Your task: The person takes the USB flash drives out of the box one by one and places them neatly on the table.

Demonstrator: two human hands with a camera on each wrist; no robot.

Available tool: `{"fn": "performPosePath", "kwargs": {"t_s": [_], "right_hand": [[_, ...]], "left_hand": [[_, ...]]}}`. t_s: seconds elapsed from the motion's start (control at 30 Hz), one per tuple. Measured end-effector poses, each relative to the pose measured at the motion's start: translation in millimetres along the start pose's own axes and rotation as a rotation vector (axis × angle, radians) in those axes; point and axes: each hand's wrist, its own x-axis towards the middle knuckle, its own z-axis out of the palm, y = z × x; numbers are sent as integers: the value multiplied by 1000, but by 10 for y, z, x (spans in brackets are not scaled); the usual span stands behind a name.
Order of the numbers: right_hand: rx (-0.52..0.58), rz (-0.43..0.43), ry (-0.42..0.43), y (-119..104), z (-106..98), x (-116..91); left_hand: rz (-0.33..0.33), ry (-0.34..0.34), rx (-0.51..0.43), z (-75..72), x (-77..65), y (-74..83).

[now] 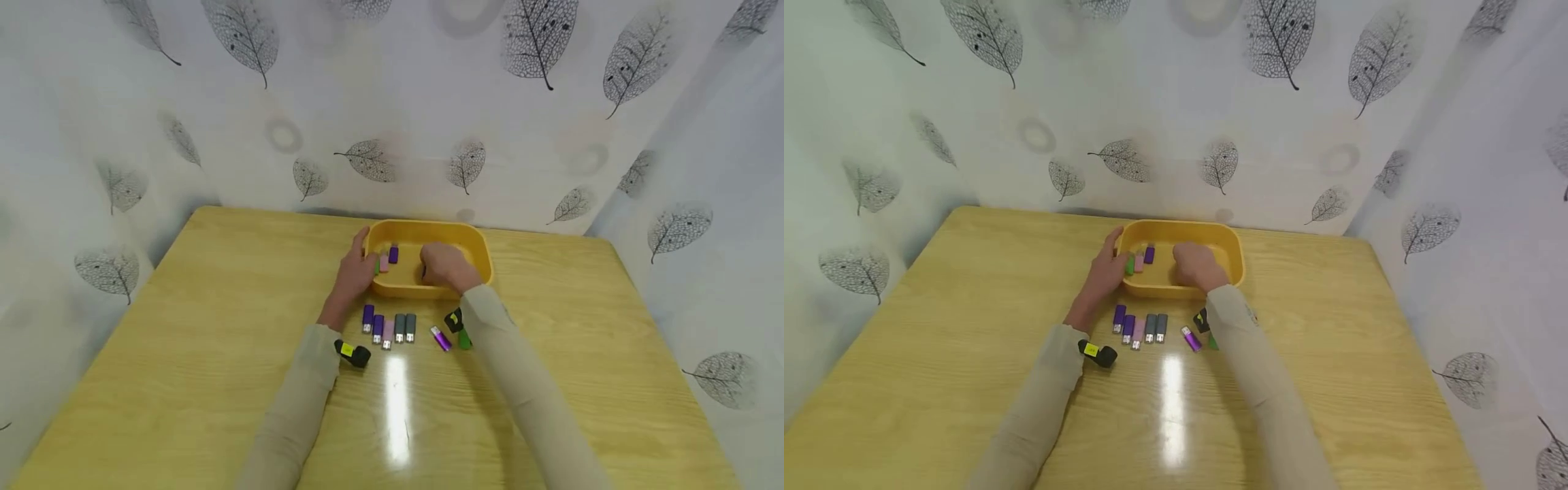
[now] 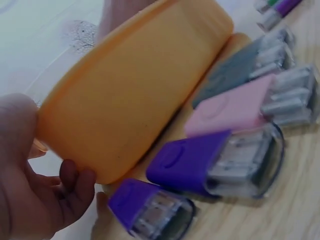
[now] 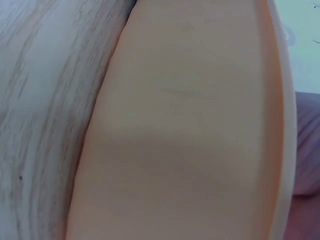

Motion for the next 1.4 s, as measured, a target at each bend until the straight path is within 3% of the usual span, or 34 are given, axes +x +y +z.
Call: {"fn": "performPosePath", "kwargs": {"t_s": [0.17,0.4,0.5,0.73,0.97,1.13,1.27,1.4], "right_hand": [[51,-20,22,25,-10,-55],[199,-44,233,-9,-122,-482],[272,-54,276,-61,-137,-702],[338,-164,159,-204,-117,-956],[249,-195,82,-361,-154,-1064],[171,-262,-33,-447,-113,-1102],[93,-226,-87,-448,-22,-1072],[64,-148,-58,-438,44,-1021]], "left_hand": [[-38,-27,6,-48,-22,36],[-29,-17,12,-100,-45,118],[-49,-8,-9,-96,-60,122],[-58,1,20,-87,-98,108],[-52,23,25,-62,-90,141],[-39,34,35,-61,-103,137],[-24,33,40,-56,-101,135],[-18,39,38,-53,-72,150]]}}
